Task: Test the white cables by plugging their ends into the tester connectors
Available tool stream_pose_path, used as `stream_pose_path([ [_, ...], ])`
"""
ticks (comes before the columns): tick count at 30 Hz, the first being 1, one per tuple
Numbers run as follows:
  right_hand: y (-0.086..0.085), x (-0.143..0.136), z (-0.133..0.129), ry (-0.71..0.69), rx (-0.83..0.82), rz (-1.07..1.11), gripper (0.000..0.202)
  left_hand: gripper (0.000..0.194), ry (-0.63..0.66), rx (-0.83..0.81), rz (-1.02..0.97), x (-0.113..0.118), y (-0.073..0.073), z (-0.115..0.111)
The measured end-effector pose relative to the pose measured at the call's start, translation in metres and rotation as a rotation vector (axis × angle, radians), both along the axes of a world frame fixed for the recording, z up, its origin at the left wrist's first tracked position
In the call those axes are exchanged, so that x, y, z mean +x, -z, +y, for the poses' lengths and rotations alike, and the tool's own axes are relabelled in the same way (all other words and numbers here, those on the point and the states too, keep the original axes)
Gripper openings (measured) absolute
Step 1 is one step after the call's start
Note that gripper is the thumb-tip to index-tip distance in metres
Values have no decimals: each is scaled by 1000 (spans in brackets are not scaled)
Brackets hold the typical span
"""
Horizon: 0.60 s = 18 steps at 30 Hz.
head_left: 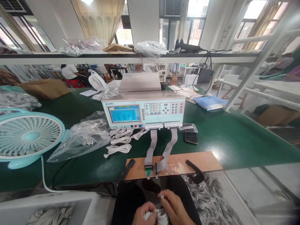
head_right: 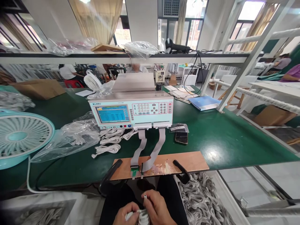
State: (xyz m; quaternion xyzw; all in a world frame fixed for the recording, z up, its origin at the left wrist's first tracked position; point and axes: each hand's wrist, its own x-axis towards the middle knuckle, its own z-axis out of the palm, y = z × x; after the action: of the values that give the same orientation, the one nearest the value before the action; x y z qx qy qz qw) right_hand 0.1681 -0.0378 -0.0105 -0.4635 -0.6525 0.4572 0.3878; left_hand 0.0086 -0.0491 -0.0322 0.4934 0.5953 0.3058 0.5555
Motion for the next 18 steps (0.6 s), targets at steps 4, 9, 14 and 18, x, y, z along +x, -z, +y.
stream_pose_path([
  [4,-10,-18,25,93,-133,180,31,21,-239,128,-179,1,-17,12],
  [9,-10,-29,36,140,-237,294,35,34,-145,-194,-479,-9,-19,18],
  [14,-9,-27,38,133,-287,374,38,49,-60,-228,-675,-17,-9,16],
  [18,-11,-26,39,127,-331,417,37,45,-153,-135,-548,-9,-14,19],
])
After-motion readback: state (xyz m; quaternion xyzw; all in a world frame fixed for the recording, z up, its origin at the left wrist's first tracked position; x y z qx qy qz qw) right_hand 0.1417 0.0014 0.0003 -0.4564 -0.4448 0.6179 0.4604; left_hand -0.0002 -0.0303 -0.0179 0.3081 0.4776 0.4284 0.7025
